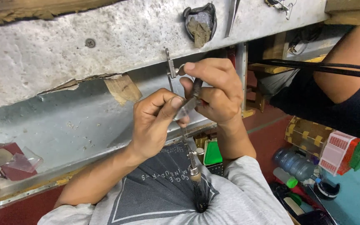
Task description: Using a jeweler's saw and pliers to cut and shape a small metal jewelry component on a workbench.
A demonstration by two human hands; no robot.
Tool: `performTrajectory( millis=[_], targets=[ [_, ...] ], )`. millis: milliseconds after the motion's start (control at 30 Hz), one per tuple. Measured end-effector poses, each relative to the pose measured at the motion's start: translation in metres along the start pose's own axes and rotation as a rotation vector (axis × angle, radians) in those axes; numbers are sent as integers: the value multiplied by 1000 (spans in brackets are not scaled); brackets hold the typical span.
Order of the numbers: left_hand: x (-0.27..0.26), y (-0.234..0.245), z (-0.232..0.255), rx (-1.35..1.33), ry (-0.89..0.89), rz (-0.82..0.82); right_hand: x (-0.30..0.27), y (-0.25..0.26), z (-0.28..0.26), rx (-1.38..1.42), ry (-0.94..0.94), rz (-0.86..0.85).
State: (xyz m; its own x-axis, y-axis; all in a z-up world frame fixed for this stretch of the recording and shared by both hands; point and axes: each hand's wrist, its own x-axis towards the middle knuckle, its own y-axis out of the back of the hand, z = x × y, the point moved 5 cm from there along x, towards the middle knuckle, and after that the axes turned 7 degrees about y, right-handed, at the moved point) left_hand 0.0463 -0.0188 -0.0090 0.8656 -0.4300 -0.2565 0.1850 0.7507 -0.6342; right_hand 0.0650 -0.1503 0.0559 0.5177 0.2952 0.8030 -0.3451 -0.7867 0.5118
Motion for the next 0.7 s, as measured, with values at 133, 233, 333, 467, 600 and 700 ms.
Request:
performTrajectory(
  millis=[133,233,333,467,600,700],
  targets=[
    [-2,2,-2,18,19,15,2,-2,0,-54,64,-47],
    [-2,2,-2,9,21,13,11,-2,-3,-79,90,-58],
    [-2,3,-2,15,14,11,16,-1,-6,-105,75,-89],
    [-2,2,-2,43,22,-15,2,4,0,-54,-116,-95],
    [-18,7,0,-15,93,-46,-18,17,2,240,-458,-124],
    [-39,14,0,228,157,-173,-31,24,-3,299,-698,-152]
  ],
)
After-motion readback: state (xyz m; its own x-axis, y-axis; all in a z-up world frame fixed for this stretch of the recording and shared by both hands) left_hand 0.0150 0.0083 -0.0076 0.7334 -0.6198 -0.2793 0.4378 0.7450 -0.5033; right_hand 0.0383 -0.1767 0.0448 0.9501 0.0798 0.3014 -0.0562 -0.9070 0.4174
